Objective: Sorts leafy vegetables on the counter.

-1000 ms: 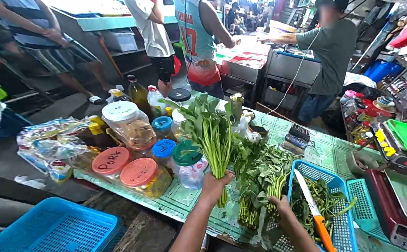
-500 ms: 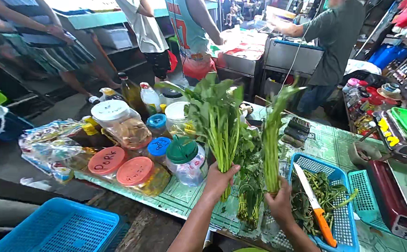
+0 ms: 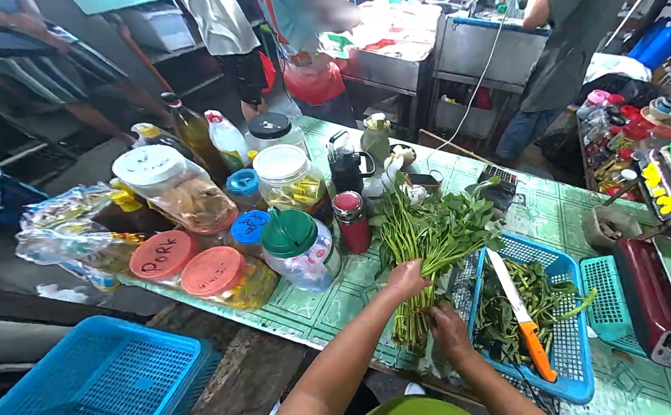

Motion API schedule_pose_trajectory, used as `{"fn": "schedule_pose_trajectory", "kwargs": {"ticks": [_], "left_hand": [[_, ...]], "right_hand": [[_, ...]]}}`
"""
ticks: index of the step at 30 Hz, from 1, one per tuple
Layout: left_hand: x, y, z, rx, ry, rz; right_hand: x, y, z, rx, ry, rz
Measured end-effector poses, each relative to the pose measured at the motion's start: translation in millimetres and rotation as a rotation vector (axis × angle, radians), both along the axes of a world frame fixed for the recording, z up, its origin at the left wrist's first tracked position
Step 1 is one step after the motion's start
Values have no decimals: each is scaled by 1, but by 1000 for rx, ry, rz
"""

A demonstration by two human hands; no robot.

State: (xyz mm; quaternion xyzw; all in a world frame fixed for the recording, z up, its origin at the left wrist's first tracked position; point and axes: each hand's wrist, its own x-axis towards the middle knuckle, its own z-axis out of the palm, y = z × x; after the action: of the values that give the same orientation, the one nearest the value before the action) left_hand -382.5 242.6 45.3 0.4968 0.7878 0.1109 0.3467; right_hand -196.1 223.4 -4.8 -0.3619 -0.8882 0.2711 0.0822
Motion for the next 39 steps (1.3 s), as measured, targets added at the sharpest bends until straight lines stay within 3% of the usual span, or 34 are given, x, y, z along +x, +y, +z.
{"fn": "schedule_pose_trajectory", "kwargs": {"ticks": [5, 13, 22, 24, 30, 36, 39], "left_hand": [[4, 13, -15, -84, 58, -31], [14, 23, -15, -125, 108, -70], [12, 27, -18, -108, 103, -72], [11, 27, -19, -108, 101, -61], [17, 28, -13, -117, 113, -23], [34, 34, -5, -141, 160, 25], [44, 41, -5, -168, 190, 35]], "right_hand": [[-9, -5, -12, 322, 80, 84], [-23, 5, 14, 252, -209, 215], [-27, 30, 1, 561, -96, 540], [-28, 36, 1, 515, -130, 554], [-24, 42, 22, -1, -377, 506], [17, 39, 20, -128, -356, 472], [32, 40, 11, -92, -247, 473]]}}
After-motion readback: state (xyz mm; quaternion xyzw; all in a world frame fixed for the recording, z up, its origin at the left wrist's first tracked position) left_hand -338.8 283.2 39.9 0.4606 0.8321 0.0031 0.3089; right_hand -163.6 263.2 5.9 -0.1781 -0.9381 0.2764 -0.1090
